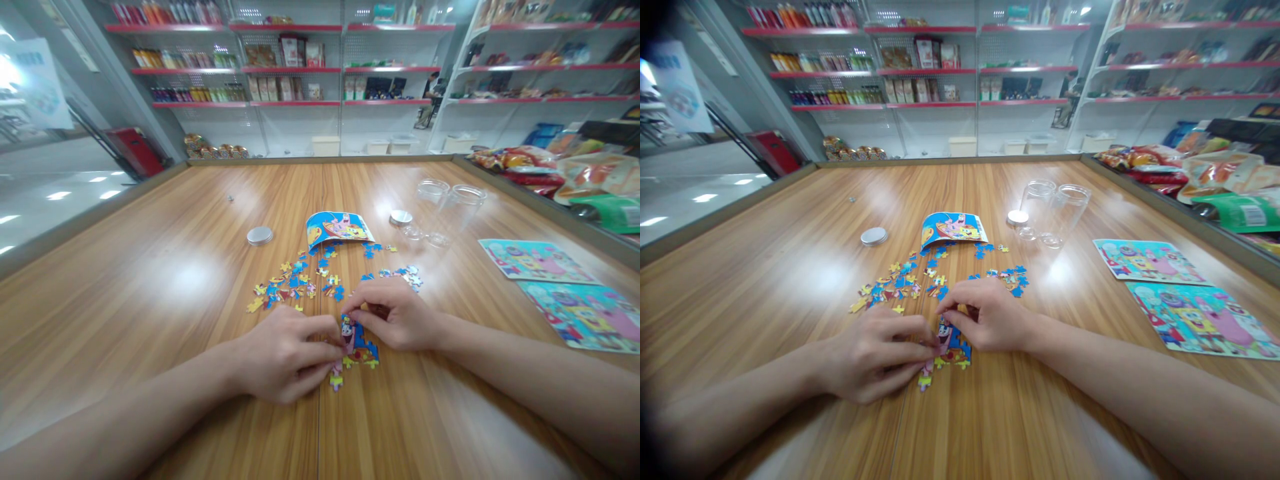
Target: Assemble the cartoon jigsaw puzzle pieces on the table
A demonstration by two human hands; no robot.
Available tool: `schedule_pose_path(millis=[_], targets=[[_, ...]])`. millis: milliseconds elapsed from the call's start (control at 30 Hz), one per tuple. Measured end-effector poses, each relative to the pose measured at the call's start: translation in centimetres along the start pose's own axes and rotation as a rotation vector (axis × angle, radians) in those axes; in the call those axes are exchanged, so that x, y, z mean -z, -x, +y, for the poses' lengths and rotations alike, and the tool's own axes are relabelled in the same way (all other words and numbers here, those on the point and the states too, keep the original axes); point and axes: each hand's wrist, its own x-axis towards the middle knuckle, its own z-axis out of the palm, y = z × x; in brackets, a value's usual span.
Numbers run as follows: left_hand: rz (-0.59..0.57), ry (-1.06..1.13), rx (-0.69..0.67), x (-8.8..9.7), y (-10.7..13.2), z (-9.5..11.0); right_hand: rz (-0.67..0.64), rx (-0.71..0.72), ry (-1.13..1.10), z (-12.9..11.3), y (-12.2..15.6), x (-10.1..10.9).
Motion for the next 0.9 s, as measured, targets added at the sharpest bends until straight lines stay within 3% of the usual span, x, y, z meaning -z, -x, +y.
schedule_pose_path(millis=[100, 267, 467, 667, 900], targets=[[0.093, -0.015, 0.002, 0.1, -0.1, -0.1, -0.018, 0.001, -0.020, 0.0, 0.0, 0.0], [0.338, 0.000, 0.142, -0.1, 0.0, -0.5, -0.014, -0.032, -0.056, 0.1, 0.2, -0.2], [0.310, 0.008, 0.239, -0.5, 0.0, -0.4, -0.009, -0.024, -0.067, 0.5, 0.3, -0.5], [0.251, 0.061, 0.211, -0.6, 0.0, 0.1, -0.014, 0.001, -0.092, 0.1, 0.2, -0.9], [0.277, 0.117, 0.272, -1.0, 0.0, 0.3, 0.009, -0.023, -0.105, 0.2, 0.2, -1.4]])
